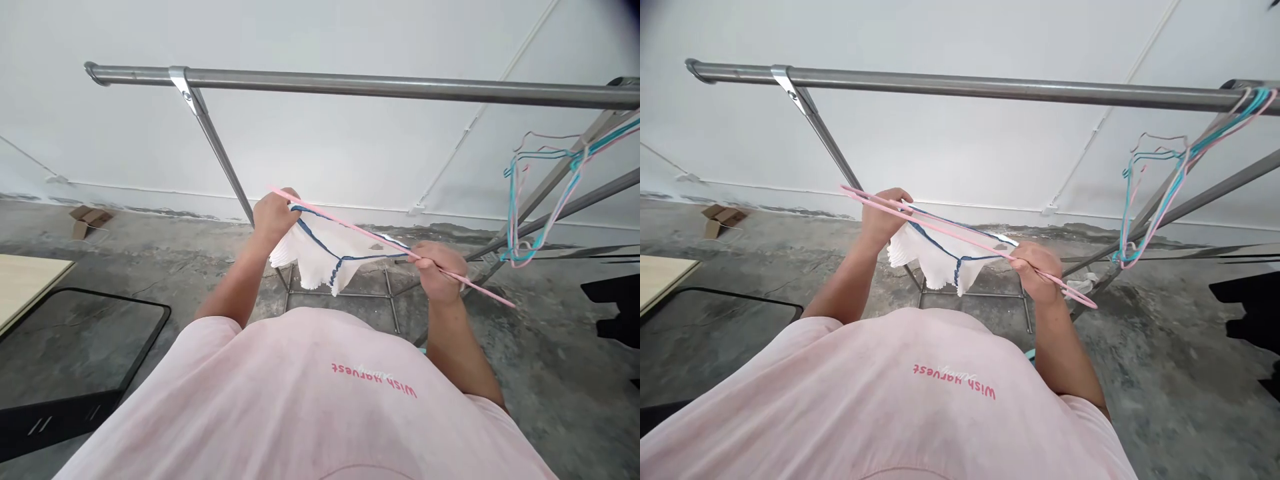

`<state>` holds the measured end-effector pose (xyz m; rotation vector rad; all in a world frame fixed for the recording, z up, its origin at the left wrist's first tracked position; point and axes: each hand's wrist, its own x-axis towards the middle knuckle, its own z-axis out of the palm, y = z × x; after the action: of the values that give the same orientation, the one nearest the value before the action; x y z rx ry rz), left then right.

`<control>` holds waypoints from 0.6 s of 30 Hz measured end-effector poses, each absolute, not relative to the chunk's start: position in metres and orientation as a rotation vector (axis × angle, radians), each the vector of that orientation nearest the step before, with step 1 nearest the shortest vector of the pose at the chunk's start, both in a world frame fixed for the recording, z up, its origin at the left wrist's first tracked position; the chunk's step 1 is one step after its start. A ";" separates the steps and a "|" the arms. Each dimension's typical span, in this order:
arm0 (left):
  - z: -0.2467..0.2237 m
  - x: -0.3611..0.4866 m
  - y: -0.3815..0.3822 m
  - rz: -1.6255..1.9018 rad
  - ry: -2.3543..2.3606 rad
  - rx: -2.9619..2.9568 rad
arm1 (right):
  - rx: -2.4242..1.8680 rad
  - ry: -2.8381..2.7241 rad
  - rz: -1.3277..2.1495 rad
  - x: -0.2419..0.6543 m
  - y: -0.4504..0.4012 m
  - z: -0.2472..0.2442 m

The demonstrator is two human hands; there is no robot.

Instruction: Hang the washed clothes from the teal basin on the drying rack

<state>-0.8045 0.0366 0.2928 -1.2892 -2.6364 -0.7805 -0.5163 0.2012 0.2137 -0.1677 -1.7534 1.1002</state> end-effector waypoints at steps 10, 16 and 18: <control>0.294 -0.826 0.036 -0.848 -2.585 -1.099 | -0.343 -2.164 0.903 -0.522 0.188 0.235; 0.266 -0.849 0.036 -0.961 -2.765 -1.182 | -0.370 -2.338 0.759 -0.524 0.183 0.234; 0.258 -0.851 0.038 -1.059 -2.800 -1.169 | -0.356 -2.351 0.740 -0.523 0.184 0.235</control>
<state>-0.8514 0.0378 0.2585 -1.1694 -2.8002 -1.0590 -0.5235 0.1835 0.2346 -0.3562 -2.3515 0.7405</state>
